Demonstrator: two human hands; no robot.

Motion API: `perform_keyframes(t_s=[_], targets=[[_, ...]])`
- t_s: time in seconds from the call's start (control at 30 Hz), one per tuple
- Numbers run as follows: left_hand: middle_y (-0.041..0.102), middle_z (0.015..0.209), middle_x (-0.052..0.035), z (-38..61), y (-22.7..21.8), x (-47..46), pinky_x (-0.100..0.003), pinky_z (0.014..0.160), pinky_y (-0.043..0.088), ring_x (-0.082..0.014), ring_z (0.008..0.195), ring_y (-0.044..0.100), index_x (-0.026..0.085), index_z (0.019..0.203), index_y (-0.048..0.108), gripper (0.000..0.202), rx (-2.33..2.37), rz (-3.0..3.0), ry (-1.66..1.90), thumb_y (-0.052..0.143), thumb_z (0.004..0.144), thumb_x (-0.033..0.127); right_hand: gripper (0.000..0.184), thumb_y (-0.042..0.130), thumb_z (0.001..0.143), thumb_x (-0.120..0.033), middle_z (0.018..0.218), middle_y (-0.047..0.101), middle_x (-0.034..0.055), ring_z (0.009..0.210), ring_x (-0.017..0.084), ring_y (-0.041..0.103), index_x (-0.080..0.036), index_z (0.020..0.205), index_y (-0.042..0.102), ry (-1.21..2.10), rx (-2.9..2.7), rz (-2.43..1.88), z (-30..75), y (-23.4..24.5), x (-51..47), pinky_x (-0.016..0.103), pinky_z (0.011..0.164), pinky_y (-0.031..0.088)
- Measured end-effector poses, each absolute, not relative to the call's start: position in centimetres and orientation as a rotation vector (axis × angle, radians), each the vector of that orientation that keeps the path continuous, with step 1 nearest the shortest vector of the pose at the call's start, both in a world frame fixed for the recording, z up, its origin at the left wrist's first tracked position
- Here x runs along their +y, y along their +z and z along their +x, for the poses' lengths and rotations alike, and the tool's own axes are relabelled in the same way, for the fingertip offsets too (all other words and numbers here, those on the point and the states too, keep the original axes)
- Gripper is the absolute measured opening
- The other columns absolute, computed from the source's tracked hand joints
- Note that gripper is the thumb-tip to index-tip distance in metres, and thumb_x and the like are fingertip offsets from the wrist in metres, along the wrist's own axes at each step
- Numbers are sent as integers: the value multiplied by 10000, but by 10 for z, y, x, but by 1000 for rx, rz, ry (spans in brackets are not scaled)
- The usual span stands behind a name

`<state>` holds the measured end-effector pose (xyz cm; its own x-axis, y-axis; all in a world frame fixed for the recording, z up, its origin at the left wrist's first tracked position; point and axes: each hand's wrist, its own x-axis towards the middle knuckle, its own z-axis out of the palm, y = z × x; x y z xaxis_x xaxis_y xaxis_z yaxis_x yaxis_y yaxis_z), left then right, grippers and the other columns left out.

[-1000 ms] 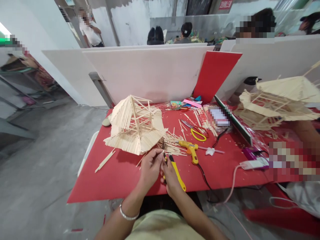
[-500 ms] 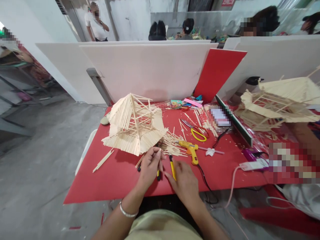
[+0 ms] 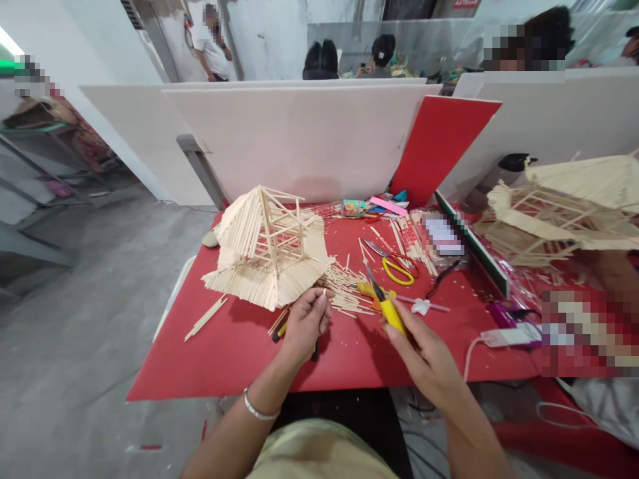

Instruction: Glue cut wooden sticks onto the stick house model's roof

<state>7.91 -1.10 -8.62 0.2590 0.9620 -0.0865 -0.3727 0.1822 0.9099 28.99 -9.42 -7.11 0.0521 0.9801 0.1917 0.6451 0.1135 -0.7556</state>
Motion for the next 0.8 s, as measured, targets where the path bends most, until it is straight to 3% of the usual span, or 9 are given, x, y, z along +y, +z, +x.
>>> perform_keyframes(t_s=[0.1,0.3,0.5,0.63,0.8], targets=[[511,653,35,81,-82,-10,-179,437,245,-31,447,334,145,972,627,316,829,968,1106,598,899,451,509,500,965,-291,1396,571,68,1267,207,549,-291,1469,428,361,-1727,-1492,278,-67,-87,361,1065,445],[471,632,42,77,-79,-9,-175,454,252,-46,482,347,162,847,606,303,891,1013,1107,640,867,462,451,579,926,-306,1118,704,88,974,211,667,-265,1374,560,79,-1863,-1455,267,-76,-74,347,896,530],[463,633,38,75,-83,-8,-173,451,231,-55,492,336,172,913,631,287,916,1006,1069,631,866,455,407,579,928,-324,986,710,89,900,202,658,-228,1323,610,42,-1950,-1467,265,-79,-68,322,820,520],[396,596,56,73,-80,-11,-188,442,188,-57,460,256,172,938,629,236,871,1002,1040,604,863,395,382,559,937,-347,934,710,86,860,197,656,-231,1293,637,45,-1931,-1481,264,-78,-67,317,799,518],[445,598,36,70,-69,-13,-209,468,266,-87,492,314,166,1012,669,301,903,1159,1094,619,846,413,399,559,934,-335,962,705,87,871,200,655,-245,1318,617,84,-1913,-1457,265,-79,-66,321,791,528]])
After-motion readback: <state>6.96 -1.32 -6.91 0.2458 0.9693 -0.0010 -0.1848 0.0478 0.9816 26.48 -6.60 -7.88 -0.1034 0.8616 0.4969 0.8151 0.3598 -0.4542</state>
